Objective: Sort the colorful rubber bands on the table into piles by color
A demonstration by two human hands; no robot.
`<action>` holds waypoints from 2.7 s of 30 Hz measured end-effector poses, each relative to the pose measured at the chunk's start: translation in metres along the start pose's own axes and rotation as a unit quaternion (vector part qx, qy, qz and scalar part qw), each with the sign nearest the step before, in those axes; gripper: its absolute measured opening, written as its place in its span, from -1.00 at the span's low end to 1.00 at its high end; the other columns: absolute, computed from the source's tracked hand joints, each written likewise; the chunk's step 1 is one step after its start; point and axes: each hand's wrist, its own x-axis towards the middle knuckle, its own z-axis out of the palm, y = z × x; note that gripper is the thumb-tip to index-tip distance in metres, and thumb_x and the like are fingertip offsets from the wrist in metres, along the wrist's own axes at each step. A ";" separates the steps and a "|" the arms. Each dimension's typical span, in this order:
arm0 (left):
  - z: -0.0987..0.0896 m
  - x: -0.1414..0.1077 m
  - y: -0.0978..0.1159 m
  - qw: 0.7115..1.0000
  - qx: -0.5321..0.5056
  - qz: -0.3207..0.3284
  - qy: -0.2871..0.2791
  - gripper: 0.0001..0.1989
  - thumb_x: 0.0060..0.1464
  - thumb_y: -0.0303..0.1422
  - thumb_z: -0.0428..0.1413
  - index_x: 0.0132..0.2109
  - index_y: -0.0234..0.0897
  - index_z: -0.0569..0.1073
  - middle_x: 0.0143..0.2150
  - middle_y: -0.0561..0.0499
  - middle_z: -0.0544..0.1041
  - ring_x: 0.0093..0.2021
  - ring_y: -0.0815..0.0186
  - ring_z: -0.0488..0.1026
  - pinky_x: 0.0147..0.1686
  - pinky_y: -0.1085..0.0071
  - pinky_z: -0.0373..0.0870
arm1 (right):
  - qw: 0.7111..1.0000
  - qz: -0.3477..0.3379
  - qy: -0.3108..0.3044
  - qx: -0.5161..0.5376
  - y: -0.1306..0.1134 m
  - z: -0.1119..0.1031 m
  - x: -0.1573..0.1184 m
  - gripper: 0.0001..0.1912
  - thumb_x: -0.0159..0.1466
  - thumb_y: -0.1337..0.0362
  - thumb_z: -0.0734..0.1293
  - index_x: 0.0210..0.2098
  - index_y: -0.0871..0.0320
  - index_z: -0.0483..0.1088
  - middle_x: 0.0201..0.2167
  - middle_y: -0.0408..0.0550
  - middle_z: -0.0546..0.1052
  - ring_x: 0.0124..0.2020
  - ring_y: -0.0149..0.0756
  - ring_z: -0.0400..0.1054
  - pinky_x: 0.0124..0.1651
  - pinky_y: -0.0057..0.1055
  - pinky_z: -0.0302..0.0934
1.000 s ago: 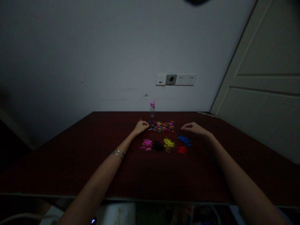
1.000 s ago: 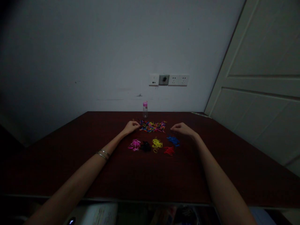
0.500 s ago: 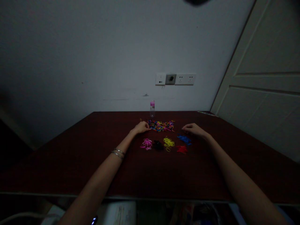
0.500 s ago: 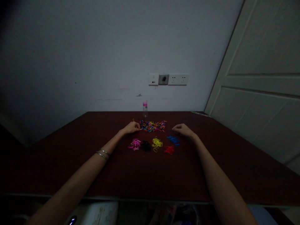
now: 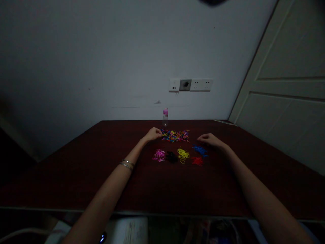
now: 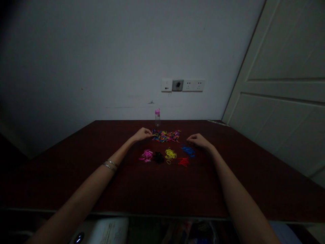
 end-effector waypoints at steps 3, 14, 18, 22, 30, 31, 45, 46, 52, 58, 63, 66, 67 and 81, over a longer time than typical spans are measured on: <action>0.005 0.001 0.009 0.999 -0.031 0.006 -0.030 -0.84 -0.18 -0.38 0.12 -0.46 -0.42 0.52 -0.58 0.03 0.41 -0.55 0.47 0.24 -0.50 0.53 0.15 | 1.000 0.009 0.003 0.021 -0.001 0.000 -0.001 -0.61 -0.04 0.02 0.31 -0.41 0.24 0.45 -0.57 -0.09 0.43 -0.57 -0.44 0.22 -0.57 -0.50 0.05; 0.043 -0.018 0.069 0.972 -0.032 0.064 -0.224 -0.85 -0.16 -0.40 0.12 -0.43 -0.41 0.52 -0.64 0.06 0.39 -0.62 0.48 0.24 -0.58 0.54 0.10 | 1.000 0.011 0.006 0.017 -0.002 0.003 0.000 -0.64 -0.01 0.07 0.30 -0.39 0.26 0.43 -0.60 -0.12 0.40 -0.60 -0.47 0.19 -0.60 -0.53 0.03; 0.049 -0.022 0.076 0.963 -0.016 0.074 -0.258 -0.88 -0.20 -0.46 0.13 -0.43 -0.39 0.53 -0.58 0.04 0.45 -0.57 0.46 0.29 -0.54 0.55 0.14 | 1.000 -0.010 0.027 -0.006 -0.001 0.005 0.003 -0.62 0.03 0.05 0.28 -0.35 0.25 0.44 -0.59 -0.11 0.43 -0.60 -0.45 0.21 -0.57 -0.51 0.07; 0.053 -0.021 0.073 0.959 -0.016 0.079 -0.273 -0.86 -0.21 -0.44 0.15 -0.41 -0.39 0.54 -0.56 0.03 0.47 -0.55 0.46 0.30 -0.54 0.55 0.14 | 0.992 -0.081 0.061 -0.079 -0.004 0.010 0.008 -0.70 0.08 0.12 0.26 -0.36 0.22 0.46 -0.48 -0.06 0.50 -0.46 -0.35 0.32 -0.40 -0.46 0.18; 0.046 -0.015 0.059 0.970 -0.060 0.051 -0.230 -0.84 -0.20 -0.40 0.14 -0.41 -0.39 0.54 -0.62 0.07 0.40 -0.58 0.47 0.25 -0.56 0.54 0.11 | 0.963 -0.207 0.091 -0.144 -0.016 0.027 0.013 -0.78 0.09 0.33 0.26 -0.27 0.13 0.46 -0.23 -0.01 0.46 -0.20 -0.24 0.33 -0.08 -0.32 0.20; 0.044 -0.014 0.055 0.973 -0.074 0.044 -0.216 -0.84 -0.19 -0.39 0.14 -0.41 -0.40 0.54 -0.62 0.07 0.39 -0.58 0.47 0.24 -0.55 0.54 0.11 | 0.959 -0.224 0.084 -0.151 -0.017 0.030 0.014 -0.77 0.09 0.35 0.26 -0.26 0.13 0.46 -0.21 -0.01 0.45 -0.18 -0.23 0.32 -0.06 -0.31 0.19; 0.013 -0.010 -0.018 0.982 -0.130 -0.134 0.034 -0.66 -0.14 -0.19 0.13 -0.29 -0.40 0.50 -0.66 0.13 0.26 -0.69 0.56 0.05 -0.69 0.57 -0.07 | 0.940 -0.279 0.035 -0.195 -0.018 0.044 0.019 -0.72 0.15 0.33 0.23 -0.15 0.10 0.45 -0.10 0.02 0.45 -0.03 -0.18 0.27 0.05 -0.17 0.11; 0.013 -0.011 -0.020 0.980 -0.134 -0.139 0.041 -0.66 -0.14 -0.18 0.12 -0.29 -0.39 0.50 -0.66 0.14 0.25 -0.70 0.56 0.05 -0.70 0.57 -0.08 | 0.941 -0.275 0.036 -0.195 -0.018 0.044 0.019 -0.71 0.15 0.34 0.23 -0.15 0.10 0.44 -0.10 0.00 0.45 -0.03 -0.18 0.27 0.05 -0.17 0.11; 0.015 -0.011 -0.026 0.976 -0.158 -0.139 0.049 -0.69 -0.15 -0.17 0.12 -0.37 -0.37 0.48 -0.70 0.16 0.21 -0.73 0.57 0.01 -0.72 0.56 -0.12 | 0.939 -0.268 0.029 -0.212 -0.018 0.045 0.019 -0.70 0.16 0.35 0.21 -0.14 0.12 0.44 -0.12 0.01 0.46 -0.06 -0.20 0.30 0.04 -0.24 0.13; 0.014 -0.014 -0.023 0.978 -0.162 -0.124 0.039 -0.68 -0.15 -0.14 0.13 -0.49 -0.38 0.43 -0.73 0.16 0.17 -0.72 0.55 0.01 -0.72 0.55 -0.13 | 0.949 -0.250 0.044 -0.189 -0.018 0.044 0.019 -0.72 0.13 0.37 0.23 -0.18 0.12 0.45 -0.18 -0.01 0.47 -0.13 -0.21 0.32 -0.01 -0.27 0.16; 0.013 -0.014 -0.023 0.977 -0.168 -0.129 0.033 -0.68 -0.16 -0.15 0.13 -0.46 -0.39 0.45 -0.72 0.16 0.19 -0.73 0.56 0.00 -0.70 0.54 -0.13 | 0.959 -0.226 0.070 -0.156 -0.020 0.044 0.014 -0.73 0.13 0.36 0.22 -0.19 0.15 0.45 -0.22 -0.01 0.47 -0.18 -0.27 0.35 -0.05 -0.34 0.19; 0.014 -0.012 -0.026 0.977 -0.164 -0.129 0.035 -0.69 -0.16 -0.18 0.13 -0.40 -0.40 0.48 -0.69 0.15 0.24 -0.71 0.56 0.02 -0.69 0.54 -0.11 | 0.967 -0.205 0.080 -0.132 -0.023 0.043 0.012 -0.74 0.13 0.32 0.22 -0.23 0.15 0.47 -0.25 -0.03 0.49 -0.21 -0.28 0.37 -0.08 -0.37 0.21; 0.015 -0.011 -0.027 0.978 -0.162 -0.129 0.036 -0.69 -0.16 -0.19 0.13 -0.38 -0.40 0.48 -0.68 0.15 0.25 -0.71 0.56 0.04 -0.69 0.55 -0.10 | 0.968 -0.200 0.085 -0.122 -0.024 0.043 0.011 -0.74 0.13 0.30 0.22 -0.24 0.16 0.47 -0.25 -0.03 0.50 -0.21 -0.28 0.37 -0.09 -0.38 0.21; 0.017 -0.008 -0.030 0.981 -0.154 -0.109 0.041 -0.74 -0.11 -0.28 0.11 -0.35 -0.43 0.51 -0.69 0.13 0.27 -0.68 0.55 0.09 -0.65 0.56 -0.03 | 0.981 -0.195 -0.014 0.017 -0.075 0.062 -0.003 -0.71 0.08 0.19 0.28 -0.31 0.25 0.50 -0.34 0.00 0.54 -0.30 -0.28 0.38 -0.19 -0.36 0.24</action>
